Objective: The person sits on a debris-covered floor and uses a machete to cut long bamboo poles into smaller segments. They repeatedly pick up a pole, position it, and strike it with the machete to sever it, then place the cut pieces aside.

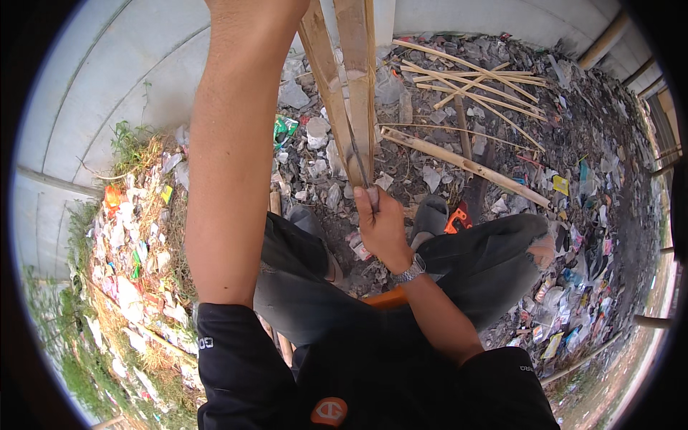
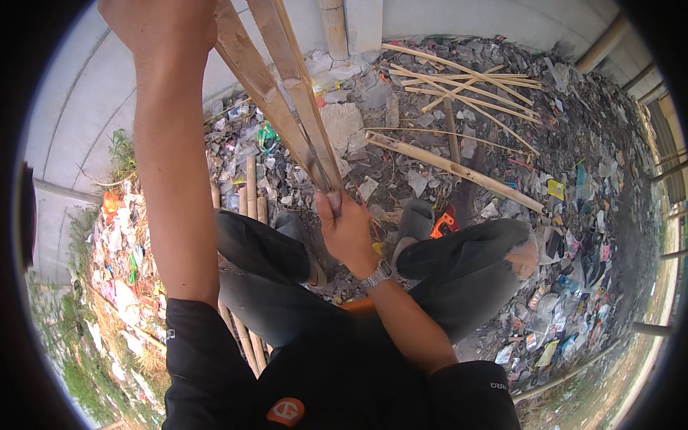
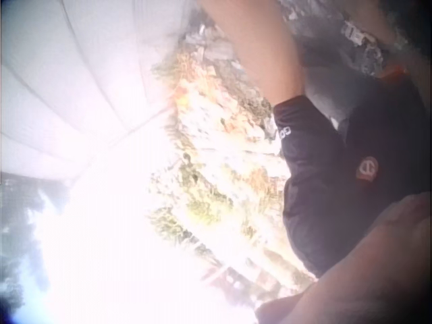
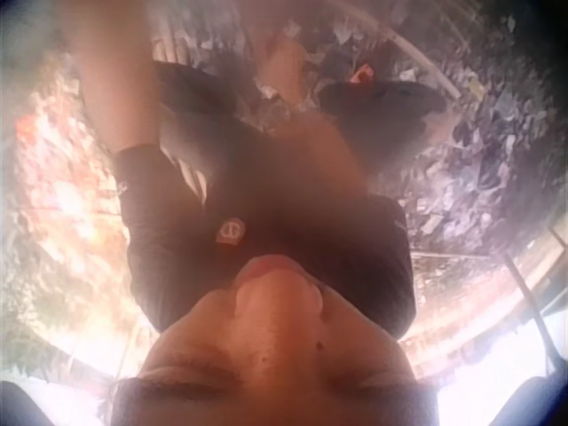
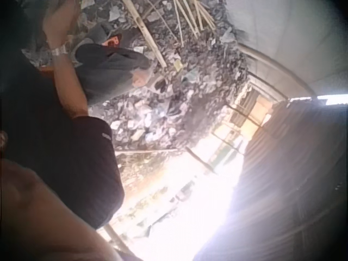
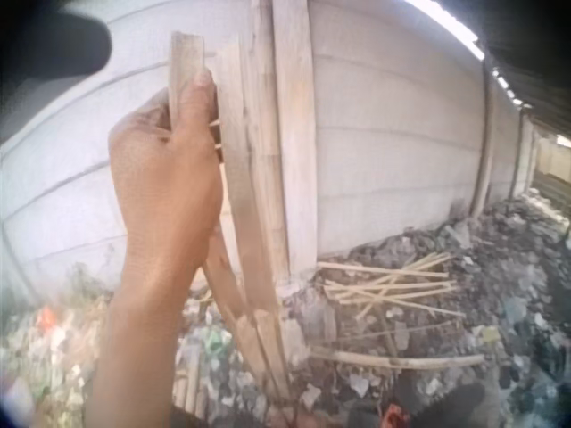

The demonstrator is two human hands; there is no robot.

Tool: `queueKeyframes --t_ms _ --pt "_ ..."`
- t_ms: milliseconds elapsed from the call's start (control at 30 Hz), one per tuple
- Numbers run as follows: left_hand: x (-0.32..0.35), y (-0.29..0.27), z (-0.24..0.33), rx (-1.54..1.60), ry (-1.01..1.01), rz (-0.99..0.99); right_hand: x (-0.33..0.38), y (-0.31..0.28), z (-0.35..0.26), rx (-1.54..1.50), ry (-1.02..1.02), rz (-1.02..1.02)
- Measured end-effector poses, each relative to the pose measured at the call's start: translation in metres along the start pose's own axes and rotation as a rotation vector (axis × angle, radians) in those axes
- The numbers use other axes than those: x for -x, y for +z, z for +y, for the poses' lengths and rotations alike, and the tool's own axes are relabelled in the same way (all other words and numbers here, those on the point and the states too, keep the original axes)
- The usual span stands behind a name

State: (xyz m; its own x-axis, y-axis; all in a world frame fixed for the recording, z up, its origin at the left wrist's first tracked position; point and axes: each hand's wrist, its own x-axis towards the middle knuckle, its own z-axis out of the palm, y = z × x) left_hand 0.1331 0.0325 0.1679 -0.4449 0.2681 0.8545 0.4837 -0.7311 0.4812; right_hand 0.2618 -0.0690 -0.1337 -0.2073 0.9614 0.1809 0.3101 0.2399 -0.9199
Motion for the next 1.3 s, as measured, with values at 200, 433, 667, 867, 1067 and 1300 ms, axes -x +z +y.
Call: queueKeyframes --t_ms 200,433,667,867,1067,1300 --pt "-0.061 -0.043 -0.069 0.173 -0.323 0.042 0.007 0.023 0.036 -0.01 0.067 -0.156" --pt "-0.019 -0.037 -0.043 0.151 -0.078 0.058 0.014 0.029 0.072 -1.077 0.656 -0.518" --pt "-0.043 -0.12 -0.088 -0.082 -0.104 0.063 0.035 0.066 0.059 -1.332 0.874 -0.678" --pt "-0.045 -0.132 -0.104 -0.099 -0.125 0.081 0.021 0.063 0.048 -0.464 0.295 -0.318" --pt "-0.05 -0.121 -0.108 -0.105 -0.141 0.111 0.048 0.068 0.138 0.183 0.179 -0.279" --pt "-0.049 -0.135 -0.107 -0.096 -0.148 0.004 0.062 0.066 0.221 0.256 0.528 -0.453"
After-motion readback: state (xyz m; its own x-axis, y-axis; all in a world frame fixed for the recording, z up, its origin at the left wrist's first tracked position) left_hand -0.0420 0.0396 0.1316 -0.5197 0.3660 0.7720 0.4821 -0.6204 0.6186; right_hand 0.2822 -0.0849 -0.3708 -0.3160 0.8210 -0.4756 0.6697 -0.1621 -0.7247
